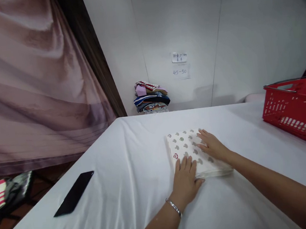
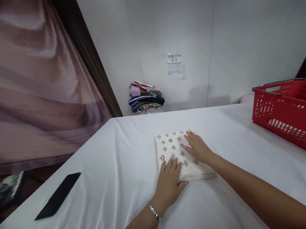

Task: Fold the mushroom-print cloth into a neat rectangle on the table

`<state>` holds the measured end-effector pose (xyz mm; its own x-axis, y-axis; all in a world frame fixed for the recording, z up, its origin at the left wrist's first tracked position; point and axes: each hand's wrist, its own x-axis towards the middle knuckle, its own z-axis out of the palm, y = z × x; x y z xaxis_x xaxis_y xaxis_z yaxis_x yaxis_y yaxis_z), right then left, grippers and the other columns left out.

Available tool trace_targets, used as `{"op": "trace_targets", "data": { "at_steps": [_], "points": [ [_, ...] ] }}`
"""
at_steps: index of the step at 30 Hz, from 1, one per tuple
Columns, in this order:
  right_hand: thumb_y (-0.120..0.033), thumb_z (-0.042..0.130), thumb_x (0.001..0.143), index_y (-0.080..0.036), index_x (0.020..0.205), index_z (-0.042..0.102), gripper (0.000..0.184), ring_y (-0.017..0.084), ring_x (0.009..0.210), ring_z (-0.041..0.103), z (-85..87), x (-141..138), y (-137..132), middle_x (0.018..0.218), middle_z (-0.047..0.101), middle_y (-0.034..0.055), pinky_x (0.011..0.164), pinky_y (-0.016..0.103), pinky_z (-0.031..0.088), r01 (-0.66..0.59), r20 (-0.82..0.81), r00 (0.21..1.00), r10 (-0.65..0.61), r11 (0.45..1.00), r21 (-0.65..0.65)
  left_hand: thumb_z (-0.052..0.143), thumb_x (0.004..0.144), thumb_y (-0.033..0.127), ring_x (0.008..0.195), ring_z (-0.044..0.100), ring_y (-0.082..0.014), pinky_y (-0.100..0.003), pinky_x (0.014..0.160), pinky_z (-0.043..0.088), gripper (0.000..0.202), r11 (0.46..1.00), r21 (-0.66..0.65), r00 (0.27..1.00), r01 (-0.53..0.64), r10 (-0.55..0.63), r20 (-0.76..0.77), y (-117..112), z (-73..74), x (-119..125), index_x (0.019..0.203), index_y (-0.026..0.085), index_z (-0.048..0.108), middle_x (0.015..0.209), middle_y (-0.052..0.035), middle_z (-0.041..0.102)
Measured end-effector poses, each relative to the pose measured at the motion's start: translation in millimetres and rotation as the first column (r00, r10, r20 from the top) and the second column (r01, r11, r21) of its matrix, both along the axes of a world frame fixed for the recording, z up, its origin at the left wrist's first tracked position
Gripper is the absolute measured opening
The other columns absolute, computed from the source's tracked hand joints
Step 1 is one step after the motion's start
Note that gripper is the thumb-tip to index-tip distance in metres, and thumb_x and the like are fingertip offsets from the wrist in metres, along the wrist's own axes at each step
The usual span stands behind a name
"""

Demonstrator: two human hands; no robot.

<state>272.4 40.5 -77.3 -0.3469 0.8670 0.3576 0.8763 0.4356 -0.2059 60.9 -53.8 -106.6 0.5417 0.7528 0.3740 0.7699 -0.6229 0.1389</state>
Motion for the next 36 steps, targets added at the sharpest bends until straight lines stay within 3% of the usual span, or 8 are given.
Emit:
{"op": "trace_targets", "data": {
  "at_steps": [5, 12, 15, 18, 21, 25, 30, 36],
  "points": [
    [-0.047, 0.032, 0.089, -0.015, 0.133, 0.040, 0.055, 0.029, 0.134, 0.023, -30.7, 0, 33, 0.143, 0.034, 0.0136, 0.102, 0.049, 0.030, 0.143, 0.161, 0.980, -0.121, 0.981, -0.134, 0.046, 0.085, 0.050, 0.136, 0.019, -0.0256, -0.050, 0.111, 0.018, 0.063, 1.000, -0.014, 1.000, -0.009, 0.009, -0.016, -2, -0.4, 0, 0.137, 0.019, 0.032, 0.146, -0.0086, 0.030],
    [-0.047, 0.033, 0.089, -0.018, 0.131, 0.043, 0.052, 0.028, 0.133, 0.027, -55.9, 10, 37, 0.140, 0.040, 0.0125, 0.099, 0.049, 0.035, 0.060, 0.046, 0.997, -0.060, 0.998, -0.012, 0.045, 0.084, 0.052, 0.136, 0.021, -0.0265, -0.052, 0.111, 0.017, 0.063, 0.996, -0.090, 0.998, -0.020, 0.025, 0.054, -6, 4.8, 1, 0.136, 0.019, 0.035, 0.145, -0.0096, 0.031],
    [-0.045, 0.039, 0.088, -0.020, 0.129, 0.046, 0.049, 0.028, 0.133, 0.027, -55.7, 12, 41, 0.138, 0.042, 0.0115, 0.102, 0.050, 0.033, 0.021, -0.031, 0.999, -0.022, 0.999, -0.026, 0.047, 0.083, 0.053, 0.134, 0.024, -0.0267, -0.052, 0.111, 0.017, 0.061, 0.991, -0.137, 0.992, 0.006, 0.011, 0.126, -8, 10.4, 1, 0.133, 0.021, 0.039, 0.143, -0.0089, 0.035],
    [-0.046, 0.042, 0.086, -0.019, 0.128, 0.049, 0.050, 0.027, 0.133, 0.025, -52.5, 17, 43, 0.140, 0.040, 0.0112, 0.105, 0.049, 0.029, -0.018, -0.156, 0.988, -0.004, 0.991, -0.135, 0.047, 0.085, 0.047, 0.131, 0.031, -0.0239, -0.050, 0.110, 0.023, 0.045, 0.984, -0.180, 0.971, 0.002, 0.042, 0.237, -5, 18.1, -2, 0.124, 0.023, 0.048, 0.139, -0.0064, 0.042],
    [-0.051, 0.042, 0.085, -0.021, 0.127, 0.050, 0.053, 0.027, 0.132, 0.027, -50.2, 28, 38, 0.143, 0.036, 0.0089, 0.105, 0.047, 0.031, 0.054, -0.320, 0.939, -0.126, 0.973, -0.224, 0.046, 0.087, 0.036, 0.129, 0.034, -0.0222, -0.047, 0.107, 0.028, 0.033, 0.973, -0.196, 0.908, -0.125, 0.192, 0.372, 6, 22.7, -10, 0.117, 0.023, 0.054, 0.136, -0.0062, 0.045],
    [-0.056, 0.048, 0.079, -0.022, 0.129, 0.049, 0.061, 0.031, 0.114, 0.052, -52.0, 46, 18, 0.130, 0.052, 0.0125, 0.092, 0.049, 0.045, 0.179, -0.446, 0.835, -0.323, 0.925, -0.335, 0.047, 0.085, 0.034, 0.122, 0.043, -0.0226, -0.041, 0.099, 0.038, 0.036, 0.881, -0.369, 0.737, -0.297, 0.457, 0.498, 30, 18.7, -27, 0.118, 0.020, 0.052, 0.133, -0.0096, 0.047],
    [-0.056, 0.059, 0.072, -0.020, 0.133, 0.044, 0.073, 0.029, 0.093, 0.064, -48.7, 59, -4, 0.114, 0.062, 0.0169, 0.074, 0.042, 0.054, 0.150, -0.514, 0.764, -0.390, 0.882, -0.446, 0.048, 0.083, 0.041, 0.089, 0.061, -0.0181, -0.030, 0.078, 0.046, 0.037, 0.728, -0.642, 0.594, -0.241, 0.633, 0.495, 49, 10.7, -35, 0.113, 0.019, 0.053, 0.103, -0.0071, 0.064],
    [-0.046, 0.061, 0.072, -0.017, 0.136, 0.040, 0.073, 0.028, 0.080, 0.067, -31.2, 76, 17, 0.102, 0.067, 0.0140, 0.070, 0.041, 0.054, 0.136, -0.539, 0.747, -0.390, 0.883, -0.449, 0.057, 0.076, 0.029, 0.090, 0.061, -0.0165, -0.027, 0.078, 0.046, 0.036, 0.732, -0.673, 0.568, -0.102, 0.599, 0.565, 45, 4.1, -12, 0.111, 0.022, 0.053, 0.106, -0.0047, 0.063]
  ]
}}
